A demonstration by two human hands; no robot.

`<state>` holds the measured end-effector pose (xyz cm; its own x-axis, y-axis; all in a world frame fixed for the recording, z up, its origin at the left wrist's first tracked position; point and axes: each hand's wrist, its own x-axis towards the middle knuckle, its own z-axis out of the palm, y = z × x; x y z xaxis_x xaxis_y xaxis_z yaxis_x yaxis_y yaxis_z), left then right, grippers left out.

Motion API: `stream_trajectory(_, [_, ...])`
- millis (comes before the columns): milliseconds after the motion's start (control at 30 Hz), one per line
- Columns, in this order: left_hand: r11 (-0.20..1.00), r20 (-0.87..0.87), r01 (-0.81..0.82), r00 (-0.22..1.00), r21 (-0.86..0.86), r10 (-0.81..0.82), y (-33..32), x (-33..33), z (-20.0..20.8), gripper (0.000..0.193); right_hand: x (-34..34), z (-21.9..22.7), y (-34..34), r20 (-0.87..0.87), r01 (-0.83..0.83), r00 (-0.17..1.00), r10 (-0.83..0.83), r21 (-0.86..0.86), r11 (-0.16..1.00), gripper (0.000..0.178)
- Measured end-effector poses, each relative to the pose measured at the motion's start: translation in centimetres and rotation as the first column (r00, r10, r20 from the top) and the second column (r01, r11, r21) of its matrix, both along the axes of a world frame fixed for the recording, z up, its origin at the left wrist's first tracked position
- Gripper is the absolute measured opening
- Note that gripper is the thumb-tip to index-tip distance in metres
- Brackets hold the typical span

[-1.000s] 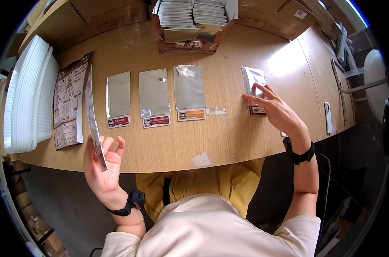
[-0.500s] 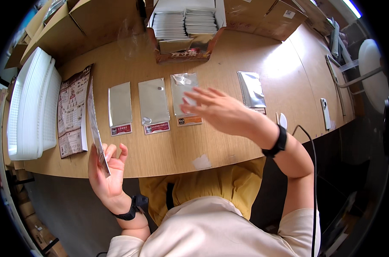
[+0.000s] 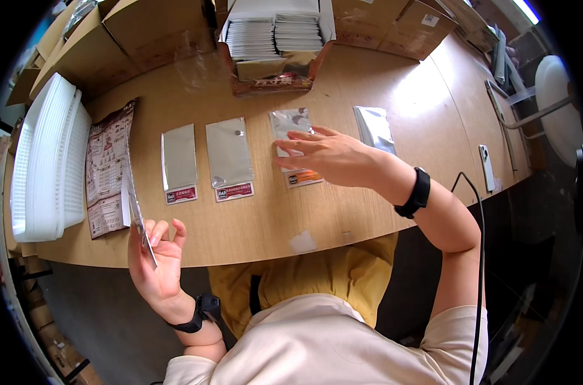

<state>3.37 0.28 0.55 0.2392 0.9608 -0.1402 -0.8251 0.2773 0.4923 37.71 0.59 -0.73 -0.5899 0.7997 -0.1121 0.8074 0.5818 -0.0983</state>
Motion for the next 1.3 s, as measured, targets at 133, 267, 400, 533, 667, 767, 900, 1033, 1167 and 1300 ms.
stream_trajectory(133, [0.999,0.030,0.036,0.999,0.030,-0.037,0.1,-0.1,-0.6,0.009,3.4,0.5,-1.0,0.045,0.040,0.998,-0.037,-0.059,0.997,0.050])
stream_trajectory(267, [0.987,0.076,0.125,0.988,0.104,-0.134,0.4,-0.2,-1.5,0.024,5.5,1.3,-2.0,0.055,0.098,0.994,-0.092,-0.109,0.989,0.054])
stream_trajectory(400, [0.985,0.077,0.140,0.986,0.099,-0.148,0.4,0.2,-1.6,0.024,6.3,1.3,-2.2,0.060,0.100,0.994,-0.094,-0.121,0.988,0.054])
stream_trajectory(533, [0.991,0.075,0.113,0.990,0.070,-0.118,0.5,0.5,-1.2,0.018,6.4,2.4,-0.9,-0.096,0.118,0.987,-0.125,-0.077,0.990,0.052])
stream_trajectory(667, [0.999,0.061,0.037,0.997,0.032,-0.039,0.4,0.3,-0.8,0.009,4.2,3.6,1.9,-0.228,0.134,0.965,-0.127,0.017,0.991,0.051])
stream_trajectory(767, [0.999,0.078,0.031,0.996,0.043,-0.034,0.4,-0.1,-0.8,0.010,-0.6,2.2,1.9,-0.139,0.053,0.989,-0.045,0.054,0.997,0.053])
stream_trajectory(900, [0.997,0.122,0.042,0.991,0.058,-0.048,0.2,-1.3,-1.2,0.017,-6.6,0.7,3.8,-0.148,-0.122,0.981,0.123,0.019,0.992,0.054])
stream_trajectory(1033, [1.000,0.106,-0.010,0.994,0.024,0.008,-0.1,-2.1,-1.0,0.012,-9.2,-0.4,5.2,-0.096,-0.185,0.977,0.192,0.076,0.980,0.057])
stream_trajectory(1167, [0.998,0.146,0.019,0.989,0.064,-0.029,-0.1,-3.3,-1.7,0.024,-8.9,-0.6,5.6,-0.036,-0.190,0.981,0.190,0.018,0.982,0.062])
stream_trajectory(1300, [0.998,0.141,0.024,0.989,0.064,-0.033,0.0,-3.2,-1.9,0.025,-6.3,-0.1,4.7,-0.046,-0.163,0.986,0.161,-0.031,0.986,0.068])
